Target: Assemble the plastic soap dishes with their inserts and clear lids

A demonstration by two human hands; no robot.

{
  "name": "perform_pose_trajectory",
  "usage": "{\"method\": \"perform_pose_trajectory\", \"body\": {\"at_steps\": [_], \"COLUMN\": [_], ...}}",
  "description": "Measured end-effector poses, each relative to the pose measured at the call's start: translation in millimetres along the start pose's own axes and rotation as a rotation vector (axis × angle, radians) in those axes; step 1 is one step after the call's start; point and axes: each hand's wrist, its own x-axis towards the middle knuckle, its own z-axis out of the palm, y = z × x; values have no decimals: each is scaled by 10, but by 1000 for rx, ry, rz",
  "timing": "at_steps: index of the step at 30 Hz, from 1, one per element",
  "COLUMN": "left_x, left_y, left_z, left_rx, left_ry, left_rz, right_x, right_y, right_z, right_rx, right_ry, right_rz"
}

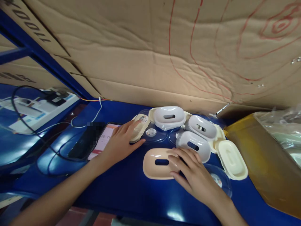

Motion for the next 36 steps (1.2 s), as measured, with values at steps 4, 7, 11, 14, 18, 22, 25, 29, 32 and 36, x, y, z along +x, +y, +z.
{"method": "perform_pose_trajectory", "body": {"at_steps": [4, 7, 11, 14, 18, 22, 25, 29, 32, 36], "left_x": [33, 44, 41, 46, 51, 38, 25, 24, -39, -380], "left_y": [10, 8, 28, 63, 101, 111, 117, 135, 145, 167], "left_z": [-19, -4, -21, -94, -178, -191, -197, -259, -321, -344], "left_rx": [-93, -192, -332, -393, -445, -441, -432, -390, -404, -439], "left_ry": [-17, -18, 28, 88, 186, 271, 318, 394, 416, 288], "left_rz": [8, 31, 56, 82, 98, 148, 182, 154, 153, 172], "right_x": [39, 50, 31, 18, 32, 61, 68, 71, 84, 100], "right_y": [-35, -72, -122, -150, -157, -162, -173, -175, -157, -124], "right_z": [20, 34, 67, 108, 126, 43, -38, -80, -75, -74], "right_rx": [7, -21, -15, -5, -35, -58, -19, 27, 54, 97], "right_ry": [-48, -80, -136, -165, -154, -58, 40, 127, 235, 321], "right_rz": [-53, -89, -101, -104, -79, -89, -50, 70, 174, 257]}}
